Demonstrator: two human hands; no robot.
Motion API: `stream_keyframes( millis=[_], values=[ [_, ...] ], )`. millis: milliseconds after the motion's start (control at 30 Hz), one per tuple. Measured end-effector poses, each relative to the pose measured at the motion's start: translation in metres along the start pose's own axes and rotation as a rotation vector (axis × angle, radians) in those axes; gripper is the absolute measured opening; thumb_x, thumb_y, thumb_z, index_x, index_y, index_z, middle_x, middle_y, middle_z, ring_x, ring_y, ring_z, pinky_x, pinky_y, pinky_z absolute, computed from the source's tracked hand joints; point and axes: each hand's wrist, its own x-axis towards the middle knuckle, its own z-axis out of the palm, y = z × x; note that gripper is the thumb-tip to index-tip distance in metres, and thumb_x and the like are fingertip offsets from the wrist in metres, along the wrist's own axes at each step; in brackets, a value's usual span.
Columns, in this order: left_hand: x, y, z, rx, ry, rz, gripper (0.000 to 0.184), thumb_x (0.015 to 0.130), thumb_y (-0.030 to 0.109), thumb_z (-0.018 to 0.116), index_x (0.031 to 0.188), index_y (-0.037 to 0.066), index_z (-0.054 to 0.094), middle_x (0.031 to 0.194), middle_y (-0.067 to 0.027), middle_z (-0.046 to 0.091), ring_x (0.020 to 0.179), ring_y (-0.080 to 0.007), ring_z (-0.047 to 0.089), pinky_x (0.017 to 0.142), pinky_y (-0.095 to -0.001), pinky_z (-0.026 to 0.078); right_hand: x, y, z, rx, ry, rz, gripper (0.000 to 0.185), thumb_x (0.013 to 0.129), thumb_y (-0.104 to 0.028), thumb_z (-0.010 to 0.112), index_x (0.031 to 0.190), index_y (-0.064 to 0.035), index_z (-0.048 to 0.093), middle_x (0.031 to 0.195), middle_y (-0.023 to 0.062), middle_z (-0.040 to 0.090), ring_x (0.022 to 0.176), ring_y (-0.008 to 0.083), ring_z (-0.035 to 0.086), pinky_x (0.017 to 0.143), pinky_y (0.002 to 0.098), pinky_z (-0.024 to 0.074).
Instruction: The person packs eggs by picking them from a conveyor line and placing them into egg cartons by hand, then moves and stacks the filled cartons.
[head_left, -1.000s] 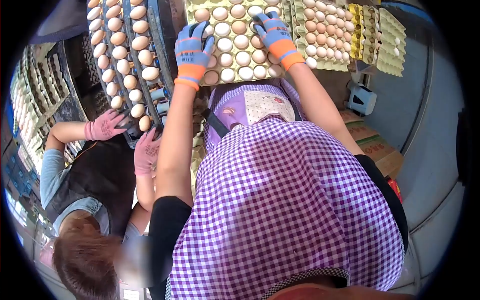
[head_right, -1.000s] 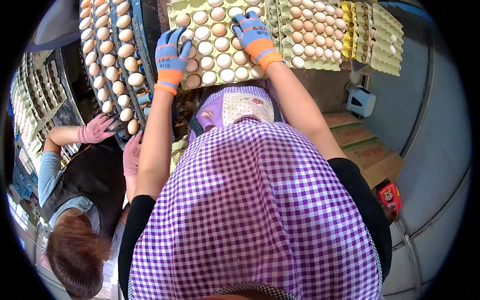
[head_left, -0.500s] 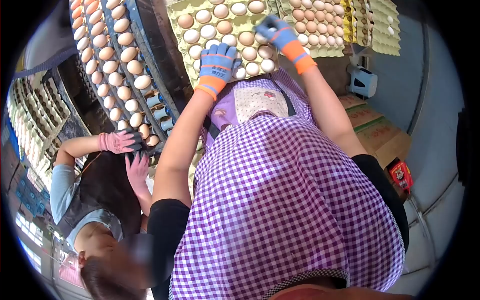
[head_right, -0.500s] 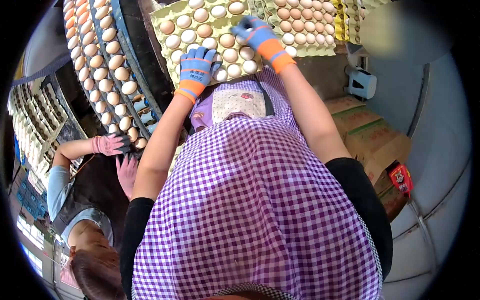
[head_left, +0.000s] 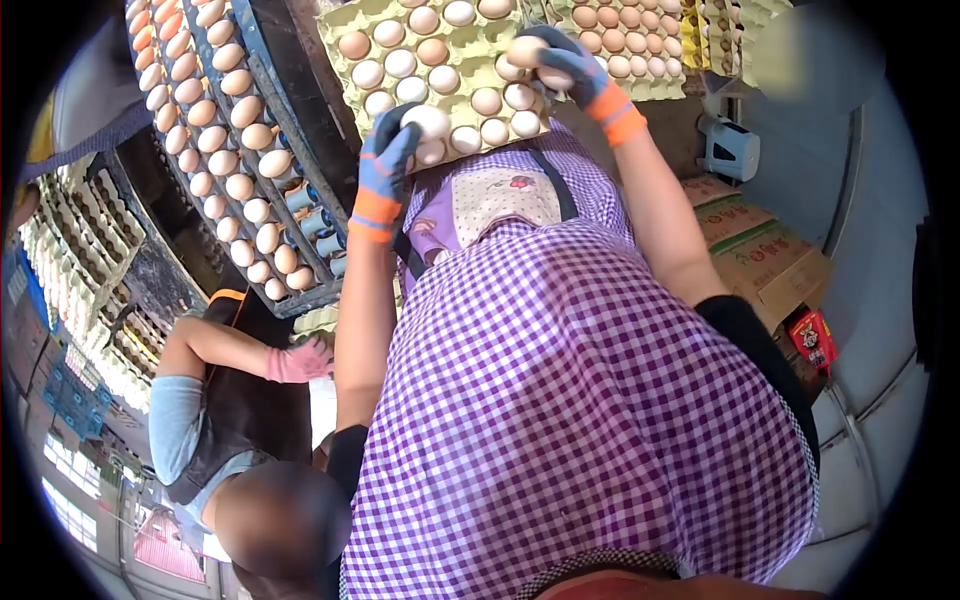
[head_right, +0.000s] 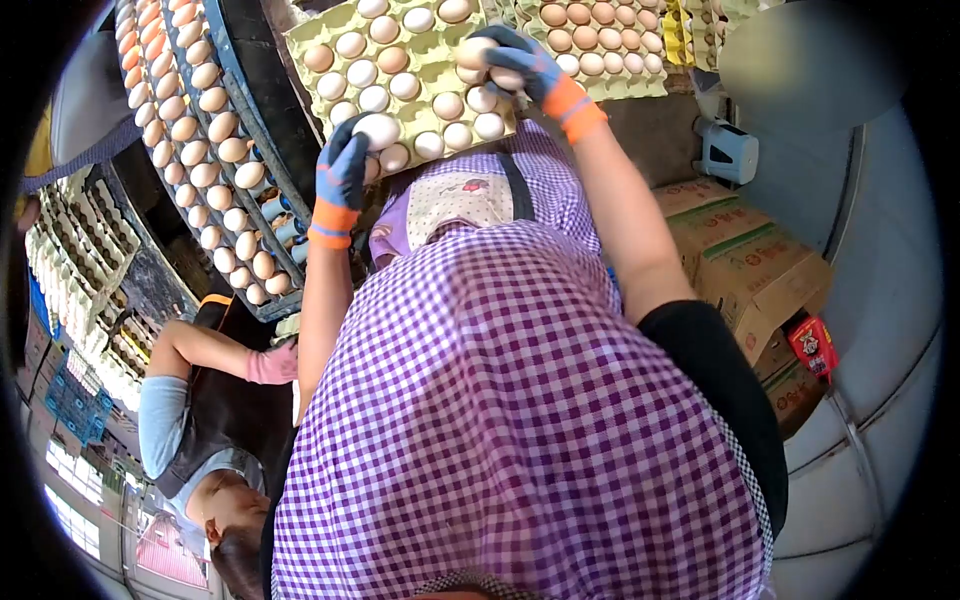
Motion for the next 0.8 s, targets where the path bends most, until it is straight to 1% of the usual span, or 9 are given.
stream_keyframes(
  millis=[67,133,200,267,367,500,600,733,800],
  values=[
    [-0.002,0.006,0.006,-0.726,0.013,-0.247,0.021,0.097,0.01,0.051,0.111,-0.001,0.061,0.111,-0.0119,0.062,0.102,-0.0224,0.063,0.089,-0.0416,0.056,-0.035,-0.001,-0.008,0.643,-0.031,0.056,0.046,0.092,-0.03,0.058,0.131,-0.0045,0.052,0.11,0.0071,0.067,0.09,0.0157,0.065,0.073,0.0282,0.0541],
    [0.013,-0.015,0.004,-0.301,-0.047,-0.011,0.021,0.097,0.017,0.055,0.105,-0.001,0.063,0.105,-0.0108,0.064,0.094,-0.0193,0.064,0.084,-0.0382,0.056,-0.049,0.016,-0.015,0.602,0.055,0.142,0.046,0.093,-0.027,0.057,0.133,-0.0072,0.048,0.112,0.0063,0.066,0.088,0.0153,0.065,0.071,0.0277,0.0546],
    [0.031,-0.006,0.022,0.143,0.006,-0.251,0.022,0.086,0.022,0.07,0.097,0.003,0.069,0.094,-0.008,0.066,0.087,-0.0217,0.065,0.075,-0.0349,0.052,-0.062,0.04,-0.011,-0.083,0.235,0.164,0.033,0.093,-0.027,0.056,0.124,-0.0132,0.059,0.127,0.0122,0.061,0.096,0.022,0.066,0.08,0.032,0.055],
    [0.05,-0.007,0.037,1.042,-0.111,0.317,0.029,0.083,0.026,0.073,0.106,0.009,0.069,0.101,-0.012,0.066,0.092,-0.0298,0.065,0.076,-0.0396,0.053,-0.077,0.051,0.004,-0.821,0.213,0.076,0.034,0.09,-0.035,0.062,0.12,-0.0199,0.063,0.128,0.0179,0.056,0.104,0.0313,0.064,0.087,0.0387,0.0533],
    [0.074,-0.01,0.058,1.388,-0.315,0.279,0.037,0.081,0.032,0.075,0.11,0.013,0.064,0.115,-0.0159,0.06,0.098,-0.035,0.064,0.077,-0.0454,0.054,-0.086,0.025,0.046,-1.255,0.124,0.299,0.055,0.078,-0.051,0.072,0.125,-0.0255,0.059,0.124,0.0191,0.052,0.111,0.0368,0.06,0.09,0.0487,0.0515],
    [0.088,-0.022,0.061,1.669,-0.516,0.217,0.039,0.078,0.034,0.077,0.106,0.011,0.062,0.119,-0.0157,0.055,0.099,-0.0349,0.064,0.075,-0.0474,0.055,-0.085,0.044,0.065,-1.249,0.294,0.228,0.05,0.081,-0.049,0.07,0.124,-0.0251,0.059,0.128,0.0192,0.049,0.11,0.0386,0.06,0.089,0.0505,0.0516],
    [0.089,-0.021,0.053,1.704,-0.604,0.215,0.04,0.079,0.035,0.076,0.109,0.012,0.062,0.119,-0.0148,0.056,0.099,-0.0346,0.064,0.075,-0.0472,0.055,-0.087,0.039,0.067,-1.195,0.2,0.38,0.053,0.082,-0.048,0.069,0.128,-0.0249,0.058,0.135,0.0226,0.047,0.12,0.0372,0.056,0.092,0.0503,0.0506],
    [0.07,-0.023,0.037,1.396,-0.37,0.249,0.051,0.08,0.032,0.076,0.125,0.013,0.061,0.119,-0.014,0.059,0.103,-0.0349,0.063,0.084,-0.0416,0.053,-0.099,0.089,0.049,-1.094,0.361,0.138,0.043,0.086,-0.032,0.07,0.124,-0.0149,0.059,0.126,0.0181,0.055,0.109,0.0302,0.062,0.088,0.0435,0.0532],
    [0.062,-0.027,0.047,0.81,-0.347,0.222,0.049,0.076,0.028,0.08,0.117,0.005,0.066,0.108,-0.0157,0.065,0.102,-0.0319,0.063,0.088,-0.0415,0.052,-0.108,0.13,0.006,0.321,0.72,0.006,0.037,0.088,-0.02,0.071,0.12,-0.0078,0.059,0.114,0.0095,0.061,0.098,0.0193,0.064,0.081,0.0339,0.0553]
  ],
)
